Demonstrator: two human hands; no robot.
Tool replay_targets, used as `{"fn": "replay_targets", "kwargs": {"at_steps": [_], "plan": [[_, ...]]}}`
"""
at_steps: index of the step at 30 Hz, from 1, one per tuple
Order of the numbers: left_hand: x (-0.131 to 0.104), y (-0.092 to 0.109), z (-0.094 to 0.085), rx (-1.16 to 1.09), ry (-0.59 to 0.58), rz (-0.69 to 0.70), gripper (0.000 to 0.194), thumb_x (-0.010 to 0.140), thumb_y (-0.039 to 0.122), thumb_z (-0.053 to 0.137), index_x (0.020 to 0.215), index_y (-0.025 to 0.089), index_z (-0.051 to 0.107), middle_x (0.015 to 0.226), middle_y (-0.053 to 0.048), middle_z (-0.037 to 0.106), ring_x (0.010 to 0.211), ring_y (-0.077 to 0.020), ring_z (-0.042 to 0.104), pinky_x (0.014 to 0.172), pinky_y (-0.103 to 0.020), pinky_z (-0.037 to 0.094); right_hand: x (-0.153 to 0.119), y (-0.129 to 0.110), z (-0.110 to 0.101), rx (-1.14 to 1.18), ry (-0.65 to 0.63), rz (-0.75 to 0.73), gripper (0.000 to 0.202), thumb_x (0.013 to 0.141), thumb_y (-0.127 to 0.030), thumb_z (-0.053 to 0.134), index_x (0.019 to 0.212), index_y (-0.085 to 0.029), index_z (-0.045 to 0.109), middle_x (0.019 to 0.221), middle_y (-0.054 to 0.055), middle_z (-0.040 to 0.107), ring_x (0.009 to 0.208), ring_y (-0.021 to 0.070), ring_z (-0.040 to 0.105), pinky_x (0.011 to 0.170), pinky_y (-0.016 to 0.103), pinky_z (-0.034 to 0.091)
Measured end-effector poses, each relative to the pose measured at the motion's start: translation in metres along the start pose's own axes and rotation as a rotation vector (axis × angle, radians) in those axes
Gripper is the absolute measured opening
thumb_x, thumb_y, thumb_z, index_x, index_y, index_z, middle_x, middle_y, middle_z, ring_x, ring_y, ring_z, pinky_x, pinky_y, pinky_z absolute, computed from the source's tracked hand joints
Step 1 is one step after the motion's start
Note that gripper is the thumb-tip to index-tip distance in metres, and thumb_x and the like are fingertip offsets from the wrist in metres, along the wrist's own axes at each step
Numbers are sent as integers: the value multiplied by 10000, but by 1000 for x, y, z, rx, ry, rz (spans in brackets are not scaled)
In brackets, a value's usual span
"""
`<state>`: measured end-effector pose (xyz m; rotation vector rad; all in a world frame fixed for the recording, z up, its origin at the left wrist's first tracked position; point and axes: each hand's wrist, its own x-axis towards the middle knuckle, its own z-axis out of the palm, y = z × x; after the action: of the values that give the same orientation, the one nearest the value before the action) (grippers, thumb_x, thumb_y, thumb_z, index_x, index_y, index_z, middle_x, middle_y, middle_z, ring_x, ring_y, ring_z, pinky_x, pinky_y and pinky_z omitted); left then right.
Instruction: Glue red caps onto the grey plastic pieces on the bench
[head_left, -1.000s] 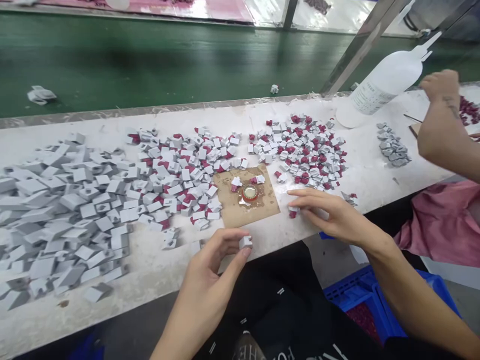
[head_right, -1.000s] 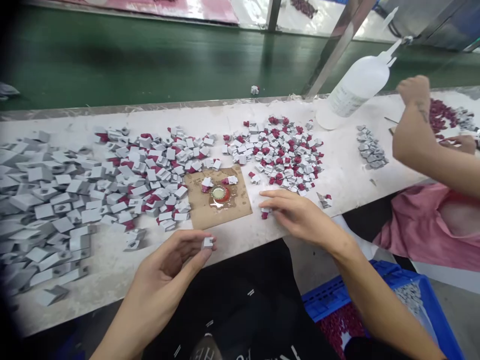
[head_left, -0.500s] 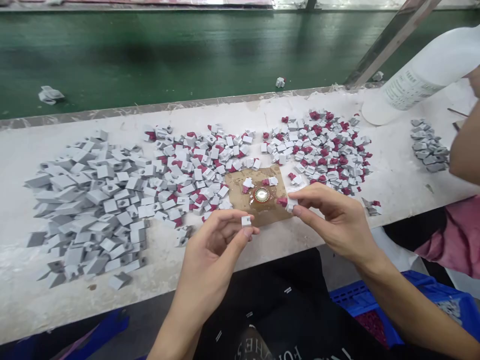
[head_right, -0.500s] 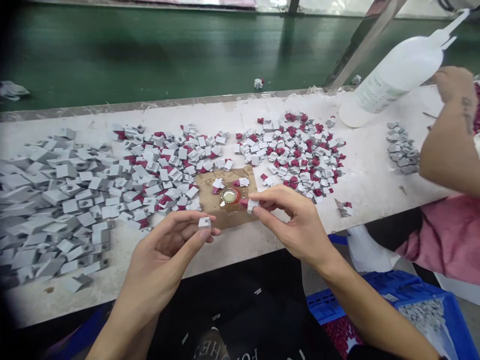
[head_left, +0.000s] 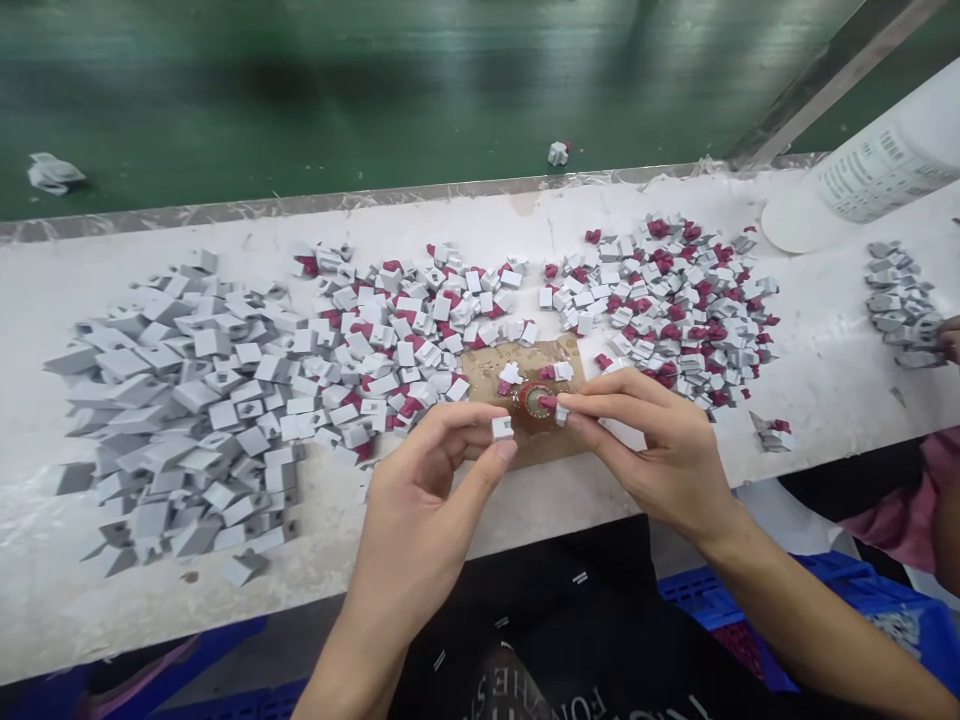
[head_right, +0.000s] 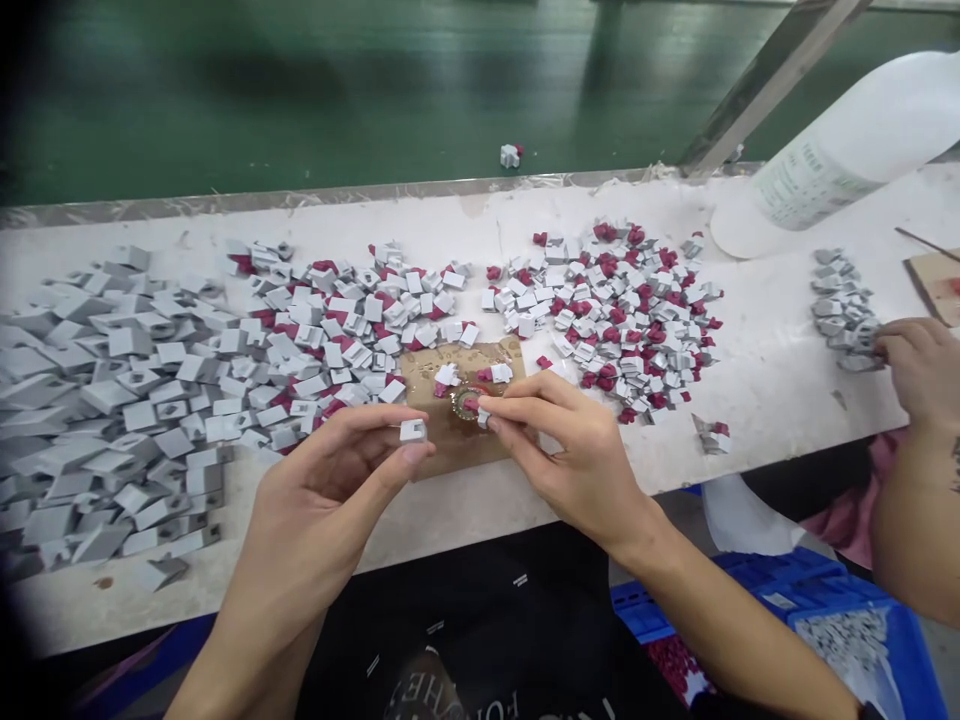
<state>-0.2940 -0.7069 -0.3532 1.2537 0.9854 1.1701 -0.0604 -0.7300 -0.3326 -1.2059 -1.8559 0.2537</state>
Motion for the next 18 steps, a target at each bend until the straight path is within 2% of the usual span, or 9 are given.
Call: {"fn": "replay_targets", "kwargs": {"at_steps": [3, 8, 13, 18], "plan": [[6, 3, 3, -48, -4, -9, 121, 1015, 317, 938, 1111, 281, 874, 994, -10, 880, 927, -183, 877, 827, -232, 731, 3, -6, -3, 139, 62, 124, 323, 1066, -90, 836, 1242, -338, 944, 1093, 33, 852, 1009, 209, 800, 883, 363, 677], [18, 11, 15, -105, -75, -31, 170, 1035, 365, 914, 1151, 252, 864, 1150, -62, 911, 1041, -251, 902, 944, -343, 767, 5, -5, -2, 462, 115, 336, 332, 1094, -216, 855, 1322, -443, 936, 1100, 30, 809, 1044, 228, 772, 890, 392, 695], [25, 14, 22, -144, -136, -52, 188, 1057, 373, 877, 1200, 253, 856, 1186, -65, 913, 1123, -282, 899, 1017, -396, 764, 6, -2, -1, 524, 87, 368, 199, 1103, -367, 873, 1264, -449, 956, 1046, 48, 790, 1019, 249, 741, 857, 421, 683], [29, 11, 23, -130, -145, -72, 182, 1042, 362, 877, 1188, 254, 865, 1192, -63, 911, 1126, -276, 890, 1008, -390, 763, 7, -3, -2, 517, 75, 369, 220, 1103, -329, 868, 1261, -454, 955, 1086, 46, 817, 1048, 245, 759, 856, 406, 686]]}}
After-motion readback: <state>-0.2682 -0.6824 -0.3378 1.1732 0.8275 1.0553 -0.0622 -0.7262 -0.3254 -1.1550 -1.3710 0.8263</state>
